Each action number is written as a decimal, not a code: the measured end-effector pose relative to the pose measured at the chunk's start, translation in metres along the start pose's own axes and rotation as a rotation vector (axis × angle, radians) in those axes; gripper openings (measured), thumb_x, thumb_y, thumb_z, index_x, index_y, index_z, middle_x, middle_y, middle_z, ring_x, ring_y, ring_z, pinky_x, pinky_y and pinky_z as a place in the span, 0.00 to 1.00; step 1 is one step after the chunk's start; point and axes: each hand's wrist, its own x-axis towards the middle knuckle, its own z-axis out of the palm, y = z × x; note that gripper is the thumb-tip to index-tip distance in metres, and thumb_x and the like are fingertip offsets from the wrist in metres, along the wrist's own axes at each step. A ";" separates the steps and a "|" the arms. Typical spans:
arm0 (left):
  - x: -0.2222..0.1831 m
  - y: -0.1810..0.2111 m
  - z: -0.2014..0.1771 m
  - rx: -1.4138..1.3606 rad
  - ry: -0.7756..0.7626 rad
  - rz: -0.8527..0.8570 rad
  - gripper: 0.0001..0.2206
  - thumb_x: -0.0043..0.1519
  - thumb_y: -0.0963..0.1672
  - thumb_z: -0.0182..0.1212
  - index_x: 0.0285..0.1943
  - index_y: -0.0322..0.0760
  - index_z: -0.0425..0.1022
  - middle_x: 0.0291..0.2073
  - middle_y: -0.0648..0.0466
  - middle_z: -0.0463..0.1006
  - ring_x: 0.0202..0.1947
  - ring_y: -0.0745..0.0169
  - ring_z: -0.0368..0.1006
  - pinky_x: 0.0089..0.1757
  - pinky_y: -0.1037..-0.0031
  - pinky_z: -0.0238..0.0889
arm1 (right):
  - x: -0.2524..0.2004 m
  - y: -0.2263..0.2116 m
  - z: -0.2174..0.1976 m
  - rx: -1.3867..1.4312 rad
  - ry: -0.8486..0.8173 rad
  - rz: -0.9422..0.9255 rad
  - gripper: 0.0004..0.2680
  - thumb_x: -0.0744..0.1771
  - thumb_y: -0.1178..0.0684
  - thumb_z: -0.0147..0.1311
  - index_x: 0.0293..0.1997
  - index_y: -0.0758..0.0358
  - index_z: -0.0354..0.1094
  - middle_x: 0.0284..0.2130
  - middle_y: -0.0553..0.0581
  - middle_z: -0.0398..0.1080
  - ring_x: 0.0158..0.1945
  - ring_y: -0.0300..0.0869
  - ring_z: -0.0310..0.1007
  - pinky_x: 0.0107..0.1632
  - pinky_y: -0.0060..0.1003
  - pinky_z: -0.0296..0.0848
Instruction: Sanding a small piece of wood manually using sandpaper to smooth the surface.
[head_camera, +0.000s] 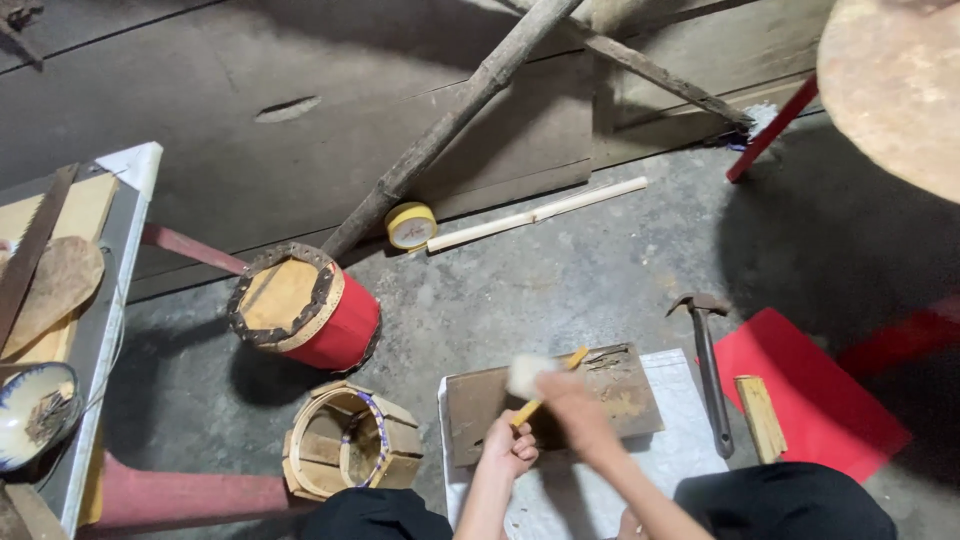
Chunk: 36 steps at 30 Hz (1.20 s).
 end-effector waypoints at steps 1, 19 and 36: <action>-0.015 0.000 0.009 -0.007 0.006 0.004 0.06 0.60 0.43 0.51 0.31 0.44 0.60 0.15 0.62 0.57 0.09 0.74 0.39 0.16 0.79 0.28 | 0.004 0.006 -0.015 0.002 -0.010 0.001 0.16 0.69 0.44 0.49 0.63 0.50 0.72 0.66 0.49 0.68 0.70 0.38 0.62 0.76 0.37 0.50; 0.018 -0.005 -0.021 -0.070 -0.064 -0.066 0.11 0.58 0.41 0.49 0.22 0.42 0.56 0.14 0.63 0.51 0.08 0.72 0.39 0.16 0.78 0.29 | -0.008 -0.020 0.001 0.012 0.349 0.197 0.21 0.67 0.36 0.48 0.67 0.48 0.65 0.67 0.54 0.62 0.70 0.42 0.60 0.73 0.41 0.51; -0.020 0.000 0.005 -0.108 -0.035 -0.073 0.09 0.69 0.40 0.40 0.34 0.41 0.59 0.17 0.59 0.60 0.10 0.74 0.42 0.16 0.80 0.32 | -0.035 -0.158 -0.043 0.264 0.425 0.446 0.22 0.66 0.35 0.45 0.59 0.61 0.72 0.49 0.62 0.77 0.48 0.51 0.77 0.50 0.45 0.73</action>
